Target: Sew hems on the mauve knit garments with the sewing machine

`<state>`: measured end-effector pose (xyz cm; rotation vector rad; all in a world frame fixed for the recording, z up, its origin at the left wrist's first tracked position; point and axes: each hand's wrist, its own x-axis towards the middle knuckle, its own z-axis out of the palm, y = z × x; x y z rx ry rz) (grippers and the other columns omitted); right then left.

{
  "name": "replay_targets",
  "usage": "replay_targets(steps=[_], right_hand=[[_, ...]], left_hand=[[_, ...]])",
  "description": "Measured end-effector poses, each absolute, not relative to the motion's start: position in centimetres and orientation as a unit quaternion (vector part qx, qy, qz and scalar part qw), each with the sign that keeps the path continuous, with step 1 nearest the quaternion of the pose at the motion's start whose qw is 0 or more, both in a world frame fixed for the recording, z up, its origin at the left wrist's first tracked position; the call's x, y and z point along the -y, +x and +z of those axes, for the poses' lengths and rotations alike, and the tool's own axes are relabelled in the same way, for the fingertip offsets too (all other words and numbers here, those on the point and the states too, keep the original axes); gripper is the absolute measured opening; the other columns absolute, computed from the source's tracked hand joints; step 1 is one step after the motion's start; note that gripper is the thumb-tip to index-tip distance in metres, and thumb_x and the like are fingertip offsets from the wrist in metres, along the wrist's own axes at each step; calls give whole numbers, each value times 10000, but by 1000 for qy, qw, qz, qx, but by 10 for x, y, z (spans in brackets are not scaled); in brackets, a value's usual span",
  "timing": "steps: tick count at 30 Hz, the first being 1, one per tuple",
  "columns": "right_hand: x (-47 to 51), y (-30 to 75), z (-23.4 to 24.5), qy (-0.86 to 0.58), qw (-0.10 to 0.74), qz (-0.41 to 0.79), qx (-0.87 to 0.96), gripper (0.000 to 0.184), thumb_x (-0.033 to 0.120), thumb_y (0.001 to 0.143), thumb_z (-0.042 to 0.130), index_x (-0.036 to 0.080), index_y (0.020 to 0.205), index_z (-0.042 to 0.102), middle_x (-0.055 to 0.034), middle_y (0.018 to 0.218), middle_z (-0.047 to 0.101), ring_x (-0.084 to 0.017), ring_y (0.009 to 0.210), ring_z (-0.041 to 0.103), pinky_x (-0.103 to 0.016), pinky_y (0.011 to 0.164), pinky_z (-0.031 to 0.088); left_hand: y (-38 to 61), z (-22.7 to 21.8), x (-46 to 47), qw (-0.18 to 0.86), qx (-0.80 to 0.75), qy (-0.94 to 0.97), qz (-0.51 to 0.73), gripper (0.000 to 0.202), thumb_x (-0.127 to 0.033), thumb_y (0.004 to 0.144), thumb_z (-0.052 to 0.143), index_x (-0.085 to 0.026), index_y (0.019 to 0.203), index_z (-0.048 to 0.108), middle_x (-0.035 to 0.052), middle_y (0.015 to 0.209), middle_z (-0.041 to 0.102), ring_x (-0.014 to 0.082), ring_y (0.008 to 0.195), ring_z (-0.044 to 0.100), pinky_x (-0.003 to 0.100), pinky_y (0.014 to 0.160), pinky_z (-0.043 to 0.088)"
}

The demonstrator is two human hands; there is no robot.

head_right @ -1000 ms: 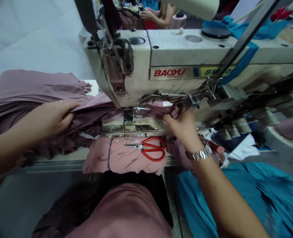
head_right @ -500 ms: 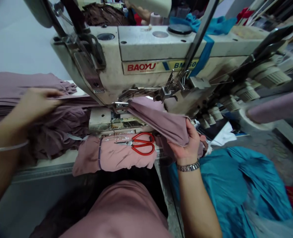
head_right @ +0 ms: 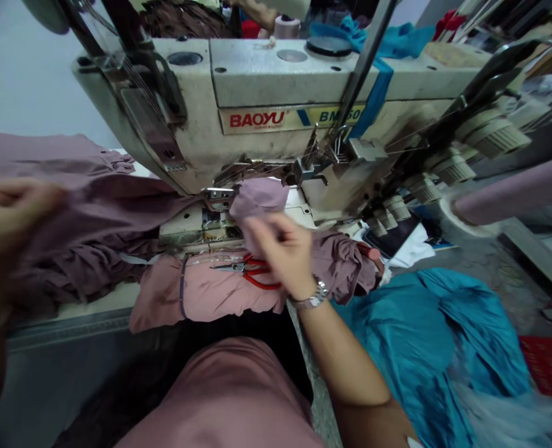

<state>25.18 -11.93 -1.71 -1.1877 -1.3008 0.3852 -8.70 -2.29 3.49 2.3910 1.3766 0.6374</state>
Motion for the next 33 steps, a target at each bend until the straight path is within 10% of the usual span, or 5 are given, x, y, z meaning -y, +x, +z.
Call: replay_targets(steps=[4,10,33], right_hand=[[108,232,-26,-420,310,-8,853,286,270,950,522,110,1155,640,-141,1168,658,-218,1105,583,-387,971,510],[101,269,-32,-461,119,-167,863,465,178,965,438,111,1425,431,-173,1282,589,-269,1066,558,-429,820,498],[110,243,-44,-475,262,-83,836,379,221,959,472,80,1302,554,-173,1332,579,-269,1263,518,-468,1062,471]], left_hand=[[-2,13,30,183,-246,939,153,495,-532,873,581,-201,1238,632,123,1238,649,274,1086,640,402,889,544],[2,-28,37,-125,-218,947,199,340,-200,948,514,-225,1275,602,105,1055,688,244,895,647,366,720,503],[32,-20,72,-97,-305,930,183,431,-163,859,551,-139,1289,579,153,1218,623,305,1087,559,441,842,481]])
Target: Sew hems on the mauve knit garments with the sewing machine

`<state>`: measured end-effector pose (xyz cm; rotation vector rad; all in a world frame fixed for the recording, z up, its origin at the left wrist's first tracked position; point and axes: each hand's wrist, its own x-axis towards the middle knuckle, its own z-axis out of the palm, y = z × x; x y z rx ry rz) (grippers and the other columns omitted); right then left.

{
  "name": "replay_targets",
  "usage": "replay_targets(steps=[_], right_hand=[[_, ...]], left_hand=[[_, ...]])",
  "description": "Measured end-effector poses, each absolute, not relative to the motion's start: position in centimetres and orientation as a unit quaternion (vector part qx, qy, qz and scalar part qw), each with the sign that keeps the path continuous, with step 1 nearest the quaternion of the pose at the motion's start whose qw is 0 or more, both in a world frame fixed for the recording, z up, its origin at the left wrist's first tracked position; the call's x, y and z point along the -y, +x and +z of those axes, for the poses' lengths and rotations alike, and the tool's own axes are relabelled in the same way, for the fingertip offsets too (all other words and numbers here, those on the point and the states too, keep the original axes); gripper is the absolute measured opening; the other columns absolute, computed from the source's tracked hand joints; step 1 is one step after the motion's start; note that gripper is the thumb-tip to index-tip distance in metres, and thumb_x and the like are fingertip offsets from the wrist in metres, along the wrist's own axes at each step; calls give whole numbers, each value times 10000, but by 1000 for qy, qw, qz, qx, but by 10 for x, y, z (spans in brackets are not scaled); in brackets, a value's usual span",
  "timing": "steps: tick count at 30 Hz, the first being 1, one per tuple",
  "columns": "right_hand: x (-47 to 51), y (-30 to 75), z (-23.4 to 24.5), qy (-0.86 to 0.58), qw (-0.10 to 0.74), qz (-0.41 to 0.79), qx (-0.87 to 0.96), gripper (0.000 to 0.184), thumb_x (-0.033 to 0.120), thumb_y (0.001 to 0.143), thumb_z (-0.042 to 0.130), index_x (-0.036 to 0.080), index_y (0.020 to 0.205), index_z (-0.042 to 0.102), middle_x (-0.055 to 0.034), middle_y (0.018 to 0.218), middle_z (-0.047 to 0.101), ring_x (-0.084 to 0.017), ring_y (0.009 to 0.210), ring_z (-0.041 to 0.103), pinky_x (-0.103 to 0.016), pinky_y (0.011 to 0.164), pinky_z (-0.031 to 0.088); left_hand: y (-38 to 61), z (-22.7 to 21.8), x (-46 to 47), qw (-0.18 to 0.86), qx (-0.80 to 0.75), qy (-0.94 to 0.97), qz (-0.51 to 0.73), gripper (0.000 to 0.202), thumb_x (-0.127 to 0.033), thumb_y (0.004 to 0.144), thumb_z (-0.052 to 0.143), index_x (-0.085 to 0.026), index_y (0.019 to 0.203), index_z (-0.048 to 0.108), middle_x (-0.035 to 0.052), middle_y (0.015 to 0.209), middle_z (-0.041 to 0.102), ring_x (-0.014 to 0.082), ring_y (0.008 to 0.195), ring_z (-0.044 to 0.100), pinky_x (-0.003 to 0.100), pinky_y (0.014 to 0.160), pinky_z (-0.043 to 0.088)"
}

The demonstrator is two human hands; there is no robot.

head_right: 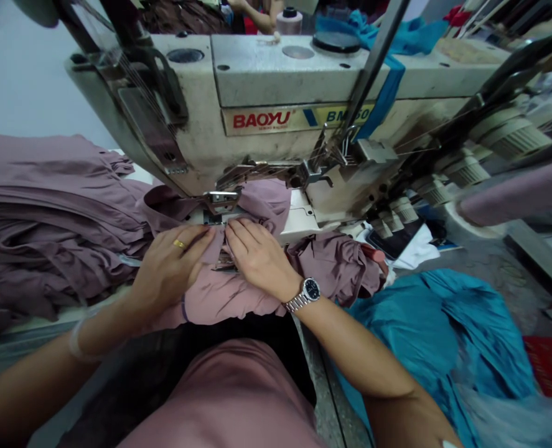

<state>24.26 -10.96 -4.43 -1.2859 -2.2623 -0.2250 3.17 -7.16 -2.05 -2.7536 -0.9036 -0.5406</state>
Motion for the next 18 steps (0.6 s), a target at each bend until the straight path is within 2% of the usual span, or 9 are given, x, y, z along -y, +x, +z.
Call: replay_targets(steps=[5,9,14,18], right_hand=[[112,235,-46,-483,314,-69,815,384,189,949,475,53,1302,540,-183,1315,586,-267,1246,531,-456,1065,475],[113,226,-46,-485,343,-38,803,367,194,953,471,93,1298,544,-171,1305,596,-260,1248,537,-464,1063,479],[113,223,-46,-487,394,-6,779,351,170,955,463,115,1293,536,-155,1278,613,-229,1220,559,-446,1062,487],[112,221,-48,-475,345,-49,808,351,178,951,487,79,1284,542,-166,1294,606,-251,1245,542,-446,1062,482]], left_hand=[[30,-19,80,112,340,-922,-147,487,-224,876,569,-162,1358,539,132,1272,605,304,1076,552,441,850,463],[33,-16,81,115,357,-914,-153,410,-195,891,536,-135,1293,588,140,1277,604,299,1125,547,426,860,454],[36,-11,82,89,381,-911,-131,489,-234,874,581,-170,1357,533,125,1285,596,306,1108,543,447,819,446],[38,-13,80,96,400,-902,-131,430,-268,895,562,-200,1319,559,136,1289,587,329,1102,532,470,784,423]])
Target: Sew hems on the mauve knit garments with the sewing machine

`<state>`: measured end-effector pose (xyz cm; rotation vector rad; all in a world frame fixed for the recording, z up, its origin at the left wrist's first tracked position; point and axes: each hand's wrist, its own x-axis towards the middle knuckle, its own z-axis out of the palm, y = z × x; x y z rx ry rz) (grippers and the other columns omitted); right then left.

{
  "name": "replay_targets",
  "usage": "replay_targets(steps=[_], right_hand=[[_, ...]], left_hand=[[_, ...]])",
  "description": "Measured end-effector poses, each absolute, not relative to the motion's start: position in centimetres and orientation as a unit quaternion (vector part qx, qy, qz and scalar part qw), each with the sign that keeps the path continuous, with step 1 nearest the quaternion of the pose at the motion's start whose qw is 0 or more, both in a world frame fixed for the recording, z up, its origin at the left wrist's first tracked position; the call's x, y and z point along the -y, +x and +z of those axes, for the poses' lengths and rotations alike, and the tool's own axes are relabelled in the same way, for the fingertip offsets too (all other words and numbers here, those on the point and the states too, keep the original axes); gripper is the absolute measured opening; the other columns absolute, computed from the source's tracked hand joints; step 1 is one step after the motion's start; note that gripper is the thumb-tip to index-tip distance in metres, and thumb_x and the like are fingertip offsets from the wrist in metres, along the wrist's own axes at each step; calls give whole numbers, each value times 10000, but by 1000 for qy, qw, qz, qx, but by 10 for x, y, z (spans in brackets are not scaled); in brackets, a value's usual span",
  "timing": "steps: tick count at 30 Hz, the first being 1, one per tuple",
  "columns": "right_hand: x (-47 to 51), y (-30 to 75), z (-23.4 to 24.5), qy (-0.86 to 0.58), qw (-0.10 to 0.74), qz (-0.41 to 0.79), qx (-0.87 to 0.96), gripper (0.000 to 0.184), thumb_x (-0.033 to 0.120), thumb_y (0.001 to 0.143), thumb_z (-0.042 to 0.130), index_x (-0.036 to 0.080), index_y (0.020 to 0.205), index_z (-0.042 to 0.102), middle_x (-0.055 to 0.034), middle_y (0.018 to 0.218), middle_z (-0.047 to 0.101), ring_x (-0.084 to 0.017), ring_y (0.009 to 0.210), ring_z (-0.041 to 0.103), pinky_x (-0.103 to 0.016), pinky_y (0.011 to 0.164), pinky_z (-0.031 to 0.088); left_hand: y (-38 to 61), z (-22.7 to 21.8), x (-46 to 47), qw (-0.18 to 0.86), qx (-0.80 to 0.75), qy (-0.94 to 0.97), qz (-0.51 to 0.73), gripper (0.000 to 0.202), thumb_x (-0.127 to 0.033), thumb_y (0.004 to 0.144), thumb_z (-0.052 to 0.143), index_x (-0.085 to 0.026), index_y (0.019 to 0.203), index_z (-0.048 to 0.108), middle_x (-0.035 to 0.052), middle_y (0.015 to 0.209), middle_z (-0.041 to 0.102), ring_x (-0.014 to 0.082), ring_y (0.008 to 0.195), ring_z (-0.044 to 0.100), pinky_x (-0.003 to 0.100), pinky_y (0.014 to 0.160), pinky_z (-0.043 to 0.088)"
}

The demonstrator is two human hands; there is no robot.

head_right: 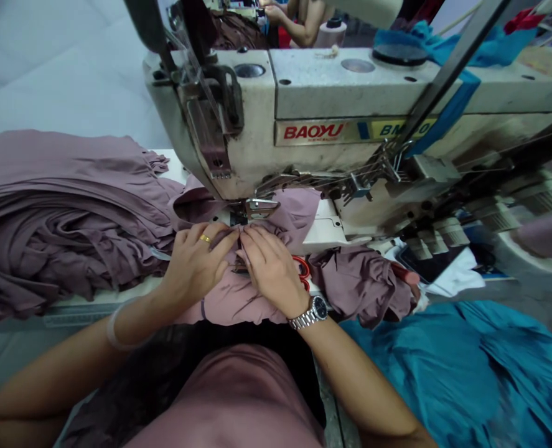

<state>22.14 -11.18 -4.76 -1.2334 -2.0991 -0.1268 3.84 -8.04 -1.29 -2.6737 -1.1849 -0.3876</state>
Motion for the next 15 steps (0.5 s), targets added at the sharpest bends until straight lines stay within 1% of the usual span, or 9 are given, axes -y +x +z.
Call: replay_targets(steps=[3,6,9,12,15], right_hand=[[111,221,-50,-478,308,-79,819,365,183,952,494,57,1293,535,-167,1328,586,-264,1272,518,-447,1068,472],[111,221,-50,-477,309,-86,818,363,189,955,495,50,1288,536,-160,1324,590,-255,1264,519,-429,1065,471],[110,220,-49,-477,297,-98,822,360,201,955,500,41,1274,545,-157,1323,591,-260,1252,522,-424,1052,473],[110,218,-45,-475,261,-128,831,349,219,957,501,33,1246,565,-164,1323,589,-282,1237,522,-432,1017,481],[111,217,-40,-473,237,-152,835,329,229,957,501,33,1205,592,-171,1300,601,-293,1199,538,-433,981,489]], left_hand=[[38,-18,78,92,383,-907,-148,374,-227,928,505,-169,1291,575,121,1293,590,302,1127,531,453,814,425],[35,-23,76,82,351,-919,-163,379,-171,937,474,-117,1302,561,109,1307,588,263,1163,523,421,896,427],[34,-27,75,79,343,-920,-175,380,-167,936,466,-89,1295,565,123,1309,584,263,1182,517,407,947,421],[34,-28,74,69,338,-919,-189,389,-181,938,452,-69,1294,561,144,1294,588,267,1177,521,402,958,424],[35,-28,72,66,337,-918,-197,415,-177,939,444,-68,1329,532,146,1297,584,263,1167,526,398,943,430]])
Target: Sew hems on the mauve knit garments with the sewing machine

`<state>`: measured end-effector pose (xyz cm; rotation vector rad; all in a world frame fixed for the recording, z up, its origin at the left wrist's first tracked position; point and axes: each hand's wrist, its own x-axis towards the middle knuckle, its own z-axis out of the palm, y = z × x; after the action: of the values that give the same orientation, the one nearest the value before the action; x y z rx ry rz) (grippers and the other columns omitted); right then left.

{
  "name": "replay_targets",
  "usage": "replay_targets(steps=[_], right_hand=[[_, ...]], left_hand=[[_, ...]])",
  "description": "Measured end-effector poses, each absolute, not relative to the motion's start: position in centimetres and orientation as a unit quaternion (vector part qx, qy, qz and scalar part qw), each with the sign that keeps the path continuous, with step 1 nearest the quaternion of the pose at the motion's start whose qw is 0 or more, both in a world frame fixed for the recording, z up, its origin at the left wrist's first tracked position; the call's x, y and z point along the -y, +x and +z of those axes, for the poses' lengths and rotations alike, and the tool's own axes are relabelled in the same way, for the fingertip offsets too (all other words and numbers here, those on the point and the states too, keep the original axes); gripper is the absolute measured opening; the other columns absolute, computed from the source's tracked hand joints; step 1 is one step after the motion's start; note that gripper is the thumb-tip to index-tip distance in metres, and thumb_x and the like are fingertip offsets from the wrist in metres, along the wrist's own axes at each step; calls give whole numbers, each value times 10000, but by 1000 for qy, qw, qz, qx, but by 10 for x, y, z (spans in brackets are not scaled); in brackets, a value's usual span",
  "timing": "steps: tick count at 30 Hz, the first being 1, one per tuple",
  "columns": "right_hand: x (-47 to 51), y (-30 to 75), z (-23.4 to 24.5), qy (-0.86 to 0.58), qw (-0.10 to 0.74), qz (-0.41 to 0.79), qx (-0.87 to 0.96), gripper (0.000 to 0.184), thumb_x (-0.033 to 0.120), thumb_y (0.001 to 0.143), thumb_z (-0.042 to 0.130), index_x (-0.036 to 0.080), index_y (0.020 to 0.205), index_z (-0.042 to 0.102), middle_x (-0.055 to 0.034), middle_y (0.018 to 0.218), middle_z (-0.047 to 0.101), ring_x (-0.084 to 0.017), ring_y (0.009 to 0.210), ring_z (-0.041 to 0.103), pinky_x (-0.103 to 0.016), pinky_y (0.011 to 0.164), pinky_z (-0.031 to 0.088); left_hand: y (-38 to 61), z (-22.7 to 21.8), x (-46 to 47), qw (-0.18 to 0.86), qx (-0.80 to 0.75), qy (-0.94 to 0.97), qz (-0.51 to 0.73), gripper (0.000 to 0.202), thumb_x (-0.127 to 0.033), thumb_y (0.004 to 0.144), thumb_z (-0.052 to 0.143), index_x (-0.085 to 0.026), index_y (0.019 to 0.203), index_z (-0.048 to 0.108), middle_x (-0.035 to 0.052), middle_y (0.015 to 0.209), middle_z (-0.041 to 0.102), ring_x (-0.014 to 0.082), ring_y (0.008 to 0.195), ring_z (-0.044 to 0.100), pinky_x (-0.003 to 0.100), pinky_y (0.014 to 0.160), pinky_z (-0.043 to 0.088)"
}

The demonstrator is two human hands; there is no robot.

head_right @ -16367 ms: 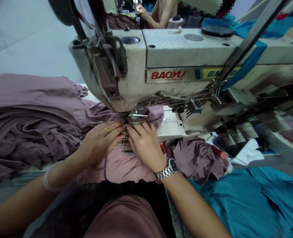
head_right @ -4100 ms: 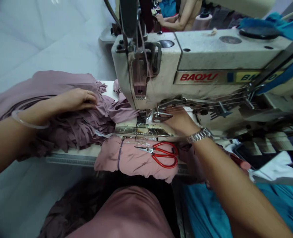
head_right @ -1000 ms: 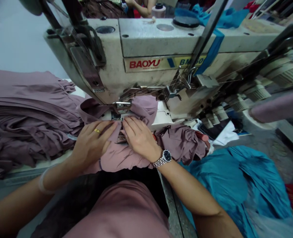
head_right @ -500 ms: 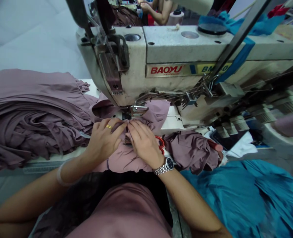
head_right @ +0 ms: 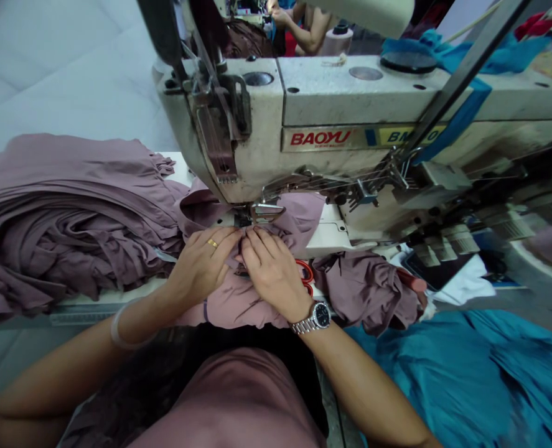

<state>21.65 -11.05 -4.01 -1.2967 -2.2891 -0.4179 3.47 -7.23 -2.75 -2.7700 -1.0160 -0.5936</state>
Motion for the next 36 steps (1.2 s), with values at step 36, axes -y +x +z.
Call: replay_targets(steps=[36], right_hand=[[101,217,-34,-483,349,-42,802,176,140,919,514,131,1035,646,-90,997,671,-203,979,560,-384,883,473]], left_hand=[[25,-17,58,71,255,-934,-239,194,-188,941,540,-134,1086,658,82,1094,682,234,1032,616,370,879,509]])
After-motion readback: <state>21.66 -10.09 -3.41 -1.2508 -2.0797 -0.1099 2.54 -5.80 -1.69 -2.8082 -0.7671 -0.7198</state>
